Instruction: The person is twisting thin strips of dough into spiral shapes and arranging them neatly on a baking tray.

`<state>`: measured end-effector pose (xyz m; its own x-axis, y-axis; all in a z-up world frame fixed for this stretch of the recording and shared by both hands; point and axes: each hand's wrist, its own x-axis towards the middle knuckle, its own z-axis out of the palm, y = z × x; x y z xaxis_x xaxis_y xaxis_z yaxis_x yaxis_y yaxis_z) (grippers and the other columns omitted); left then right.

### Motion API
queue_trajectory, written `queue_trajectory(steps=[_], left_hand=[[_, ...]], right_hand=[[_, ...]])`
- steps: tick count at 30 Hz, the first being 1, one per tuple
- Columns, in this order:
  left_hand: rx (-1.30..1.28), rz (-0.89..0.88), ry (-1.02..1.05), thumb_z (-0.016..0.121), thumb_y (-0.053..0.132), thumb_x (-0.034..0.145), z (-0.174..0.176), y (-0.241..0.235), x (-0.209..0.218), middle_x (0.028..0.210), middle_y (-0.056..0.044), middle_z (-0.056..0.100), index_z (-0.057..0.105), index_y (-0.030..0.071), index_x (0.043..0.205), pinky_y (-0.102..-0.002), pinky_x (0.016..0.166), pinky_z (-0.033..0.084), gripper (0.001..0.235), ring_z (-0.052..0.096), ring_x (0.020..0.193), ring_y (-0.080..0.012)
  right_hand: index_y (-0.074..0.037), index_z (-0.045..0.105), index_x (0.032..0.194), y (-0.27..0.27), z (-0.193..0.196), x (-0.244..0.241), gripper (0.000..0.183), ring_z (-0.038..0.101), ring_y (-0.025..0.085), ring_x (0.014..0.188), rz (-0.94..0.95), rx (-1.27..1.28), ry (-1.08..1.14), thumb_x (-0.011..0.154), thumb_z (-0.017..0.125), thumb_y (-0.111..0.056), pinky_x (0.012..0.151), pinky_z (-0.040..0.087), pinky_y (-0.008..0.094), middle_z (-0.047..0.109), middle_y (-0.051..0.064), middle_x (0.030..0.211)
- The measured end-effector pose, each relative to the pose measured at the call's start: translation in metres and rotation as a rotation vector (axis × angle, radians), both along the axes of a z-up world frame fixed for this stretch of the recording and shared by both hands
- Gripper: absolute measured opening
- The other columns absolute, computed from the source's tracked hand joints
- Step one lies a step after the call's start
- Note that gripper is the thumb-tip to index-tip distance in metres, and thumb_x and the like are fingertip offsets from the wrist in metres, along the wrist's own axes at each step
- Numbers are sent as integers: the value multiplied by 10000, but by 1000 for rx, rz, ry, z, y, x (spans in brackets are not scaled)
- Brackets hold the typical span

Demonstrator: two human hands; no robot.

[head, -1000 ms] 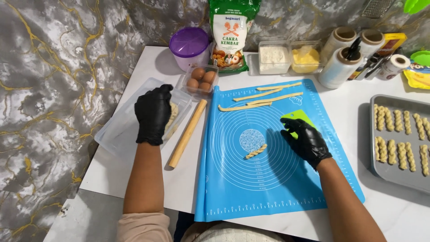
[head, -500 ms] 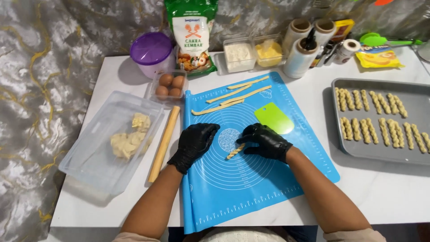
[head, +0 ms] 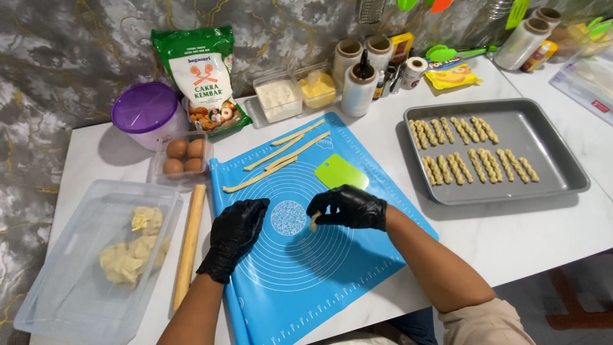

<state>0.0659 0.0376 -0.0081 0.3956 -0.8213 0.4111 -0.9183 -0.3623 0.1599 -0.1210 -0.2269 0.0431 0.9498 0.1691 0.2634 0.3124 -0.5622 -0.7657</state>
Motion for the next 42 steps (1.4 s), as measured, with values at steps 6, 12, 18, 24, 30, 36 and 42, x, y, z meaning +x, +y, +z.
queue_trajectory(steps=[6,12,18,24,30,36,42], left_hand=[[46,-22,-20,616,384,935,22,-2,-9,931,5,706,699,301,1153,-371,813,618,247,709,904,-216],[-175,-130,83,629,234,990,29,-7,-14,1063,-27,749,723,192,1275,-368,732,584,303,703,907,-233],[-133,-90,87,627,247,981,26,-9,-14,1076,-13,742,714,225,1295,-386,745,581,326,693,921,-237],[-133,-90,76,622,256,986,22,-9,-12,1091,-5,734,697,238,1320,-388,739,576,342,686,925,-236],[-130,-89,80,626,251,989,27,-9,-14,1092,-7,734,699,233,1322,-387,749,579,341,686,933,-236],[-139,-90,29,636,246,991,22,-9,-14,1085,-8,726,691,236,1337,-374,730,575,350,672,908,-230],[-162,-141,62,614,228,1001,33,-9,-17,1084,-23,741,704,197,1301,-369,756,576,315,699,929,-229]], right_hand=[[-153,800,1032,-80,94,-60,207,761,213,738,-483,-220,-41,846,824,-240,598,589,296,802,76,872],[-17,713,1230,-236,80,-135,337,661,144,948,-947,100,56,900,773,-44,815,585,299,742,117,1110],[-181,794,1036,-338,60,-163,164,588,213,686,-1558,-110,292,872,806,-188,597,497,430,733,62,846],[-190,784,870,-430,-18,-157,170,625,40,574,-1694,152,-74,793,890,-82,520,560,205,698,-39,697],[-148,743,955,-433,-58,-177,205,616,159,635,-1687,338,201,798,863,-93,580,547,320,716,45,803],[-174,805,1045,-431,-70,-213,279,679,249,887,-1562,-49,397,796,913,-236,832,543,413,762,65,992],[-260,820,1063,-401,-26,-218,193,706,343,926,-1636,-274,356,901,784,-358,832,520,452,770,100,1007]])
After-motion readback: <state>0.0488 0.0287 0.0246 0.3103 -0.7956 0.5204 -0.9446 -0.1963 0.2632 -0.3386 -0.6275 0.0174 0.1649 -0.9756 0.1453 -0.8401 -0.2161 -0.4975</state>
